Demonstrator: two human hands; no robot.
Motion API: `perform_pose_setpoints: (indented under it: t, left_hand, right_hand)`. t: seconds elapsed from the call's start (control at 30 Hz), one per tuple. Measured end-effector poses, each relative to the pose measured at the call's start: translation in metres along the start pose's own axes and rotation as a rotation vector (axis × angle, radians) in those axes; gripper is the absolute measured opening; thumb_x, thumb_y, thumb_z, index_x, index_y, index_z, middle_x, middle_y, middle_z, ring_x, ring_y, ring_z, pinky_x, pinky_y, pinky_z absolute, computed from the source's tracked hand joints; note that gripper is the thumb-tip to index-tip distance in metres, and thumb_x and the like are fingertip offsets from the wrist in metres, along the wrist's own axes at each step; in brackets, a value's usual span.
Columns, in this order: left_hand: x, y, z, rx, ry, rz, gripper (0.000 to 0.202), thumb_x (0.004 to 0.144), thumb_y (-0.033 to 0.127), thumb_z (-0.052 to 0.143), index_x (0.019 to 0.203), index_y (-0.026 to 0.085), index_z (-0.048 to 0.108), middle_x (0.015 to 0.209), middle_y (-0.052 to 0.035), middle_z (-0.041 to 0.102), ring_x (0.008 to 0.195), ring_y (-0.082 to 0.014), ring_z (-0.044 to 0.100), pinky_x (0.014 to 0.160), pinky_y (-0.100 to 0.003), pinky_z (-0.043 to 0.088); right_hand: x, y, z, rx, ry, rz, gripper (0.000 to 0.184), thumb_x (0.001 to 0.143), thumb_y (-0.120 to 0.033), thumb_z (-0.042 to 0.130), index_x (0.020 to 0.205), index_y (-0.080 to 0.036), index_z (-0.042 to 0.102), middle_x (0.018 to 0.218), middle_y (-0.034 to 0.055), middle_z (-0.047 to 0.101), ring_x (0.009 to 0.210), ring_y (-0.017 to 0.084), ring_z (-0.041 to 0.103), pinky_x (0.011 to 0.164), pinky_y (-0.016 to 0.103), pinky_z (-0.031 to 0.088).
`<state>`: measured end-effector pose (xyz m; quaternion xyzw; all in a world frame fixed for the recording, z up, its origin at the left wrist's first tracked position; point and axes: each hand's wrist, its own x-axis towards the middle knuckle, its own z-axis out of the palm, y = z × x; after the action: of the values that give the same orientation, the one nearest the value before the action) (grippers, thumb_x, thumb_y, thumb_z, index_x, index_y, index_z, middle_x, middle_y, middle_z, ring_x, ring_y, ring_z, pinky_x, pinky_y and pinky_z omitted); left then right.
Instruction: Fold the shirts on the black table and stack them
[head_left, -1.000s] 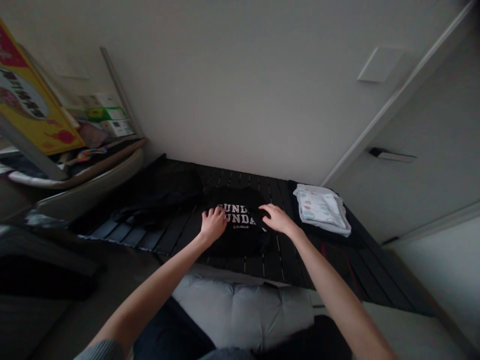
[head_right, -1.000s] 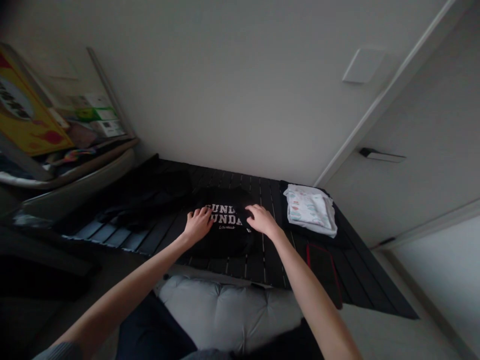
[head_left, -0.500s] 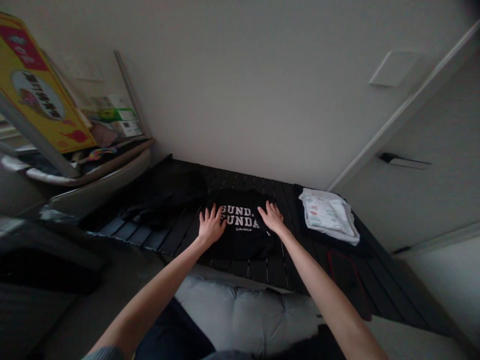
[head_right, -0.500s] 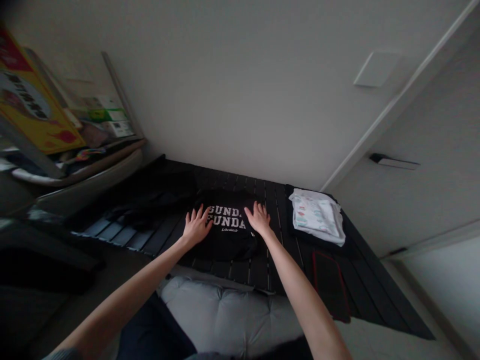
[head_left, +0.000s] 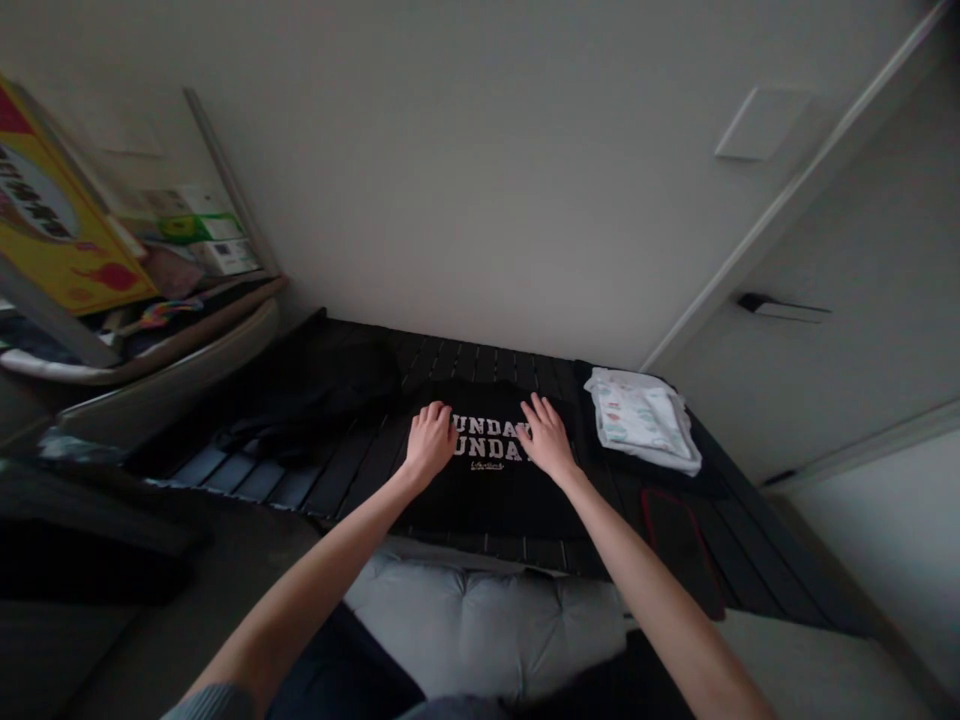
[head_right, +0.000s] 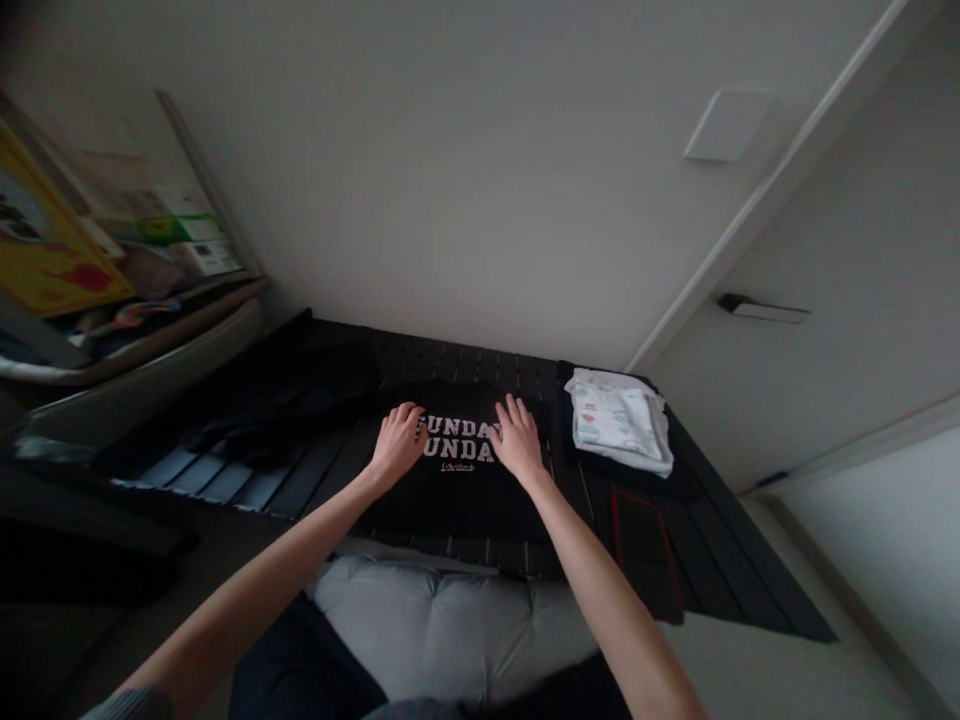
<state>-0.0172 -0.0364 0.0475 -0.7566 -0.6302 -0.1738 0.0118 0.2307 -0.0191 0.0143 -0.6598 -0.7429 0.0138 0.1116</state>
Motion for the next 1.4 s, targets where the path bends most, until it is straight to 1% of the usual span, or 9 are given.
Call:
perform_pose_setpoints:
  t: [0.13, 0.27, 0.43, 0.57, 0.7, 0.93, 1.07, 1.23, 1.4]
  left_hand:
    - [0.020, -0.003, 0.015, 0.028, -0.064, -0.037, 0.044, 0.095, 0.033, 0.034, 0.135, 0.018, 0.045, 0.139, -0.0129, 0.048, 0.123, -0.0274, 0.046, 0.100, -0.041, 0.037]
    - [0.036, -0.017, 0.035, 0.103, -0.116, -0.140, 0.053, 0.096, 0.041, 0.031, 0.140, 0.014, 0.042, 0.145, -0.0171, 0.043, 0.134, -0.0335, 0.036, 0.106, -0.047, 0.030]
    - [0.054, -0.033, 0.046, 0.094, -0.177, -0.129, 0.062, 0.094, 0.051, 0.030, 0.145, 0.018, 0.037, 0.153, -0.0132, 0.032, 0.143, -0.0347, 0.020, 0.114, -0.053, 0.013]
    - [0.042, -0.025, 0.046, 0.085, -0.160, -0.065, 0.066, 0.092, 0.056, 0.032, 0.145, 0.017, 0.038, 0.153, -0.0132, 0.032, 0.145, -0.0367, 0.010, 0.113, -0.061, 0.004]
    - [0.019, -0.013, 0.046, 0.094, -0.110, 0.086, 0.063, 0.092, 0.057, 0.031, 0.142, 0.021, 0.042, 0.151, -0.0097, 0.037, 0.146, -0.0318, 0.007, 0.113, -0.059, -0.004]
    - [0.063, -0.032, 0.027, 0.168, -0.131, -0.160, 0.048, 0.096, 0.041, 0.028, 0.121, 0.017, 0.062, 0.135, -0.0146, 0.055, 0.141, -0.0338, 0.023, 0.111, -0.055, 0.016]
    - [0.083, -0.044, 0.023, 0.172, -0.174, -0.191, 0.045, 0.091, 0.024, 0.037, 0.132, 0.010, 0.051, 0.139, -0.0204, 0.049, 0.136, -0.0318, 0.034, 0.106, -0.046, 0.030]
    - [0.086, -0.042, 0.026, 0.163, -0.189, -0.249, 0.056, 0.089, 0.021, 0.037, 0.141, -0.001, 0.034, 0.134, -0.0292, 0.048, 0.126, -0.0360, 0.044, 0.102, -0.046, 0.033]
    - [0.098, -0.038, 0.019, 0.100, -0.242, -0.266, 0.041, 0.084, 0.017, 0.042, 0.121, 0.008, 0.057, 0.124, -0.0234, 0.058, 0.120, -0.0344, 0.050, 0.095, -0.044, 0.042]
  right_hand:
    - [-0.011, -0.001, 0.021, 0.012, -0.160, 0.041, 0.064, 0.096, -0.057, 0.024, 0.151, -0.024, 0.025, 0.160, 0.0063, 0.013, 0.146, 0.026, 0.008, 0.116, 0.046, 0.011]
    - [-0.021, 0.014, 0.031, -0.038, -0.161, 0.123, 0.068, 0.095, -0.060, 0.022, 0.152, -0.023, 0.019, 0.160, 0.0078, 0.011, 0.146, 0.028, 0.007, 0.116, 0.049, 0.006]
    - [-0.028, 0.026, 0.029, -0.062, -0.142, 0.117, 0.068, 0.095, -0.060, 0.022, 0.152, -0.024, 0.019, 0.160, 0.0075, 0.011, 0.146, 0.027, 0.009, 0.116, 0.049, 0.009]
    - [-0.028, 0.026, 0.030, -0.072, -0.122, 0.121, 0.068, 0.095, -0.060, 0.023, 0.152, -0.024, 0.019, 0.159, 0.0085, 0.013, 0.146, 0.028, 0.010, 0.116, 0.048, 0.009]
    - [-0.028, 0.025, 0.031, -0.071, -0.122, 0.123, 0.068, 0.095, -0.059, 0.024, 0.152, -0.024, 0.020, 0.159, 0.0081, 0.013, 0.146, 0.027, 0.010, 0.116, 0.048, 0.009]
    - [-0.032, 0.025, 0.030, -0.068, -0.106, 0.113, 0.066, 0.096, -0.058, 0.025, 0.152, -0.023, 0.020, 0.159, 0.0076, 0.013, 0.146, 0.026, 0.011, 0.116, 0.048, 0.009]
    - [-0.033, 0.025, 0.029, -0.068, -0.093, 0.109, 0.065, 0.096, -0.057, 0.025, 0.152, -0.024, 0.020, 0.159, 0.0075, 0.014, 0.146, 0.025, 0.011, 0.116, 0.048, 0.007]
    - [-0.033, 0.023, 0.027, -0.062, -0.092, 0.111, 0.066, 0.096, -0.058, 0.024, 0.152, -0.023, 0.021, 0.159, 0.0074, 0.014, 0.146, 0.025, 0.011, 0.116, 0.048, 0.007]
    - [-0.033, 0.022, 0.025, -0.070, -0.093, 0.110, 0.065, 0.096, -0.057, 0.025, 0.152, -0.025, 0.020, 0.159, 0.0066, 0.014, 0.146, 0.026, 0.012, 0.116, 0.048, 0.007]
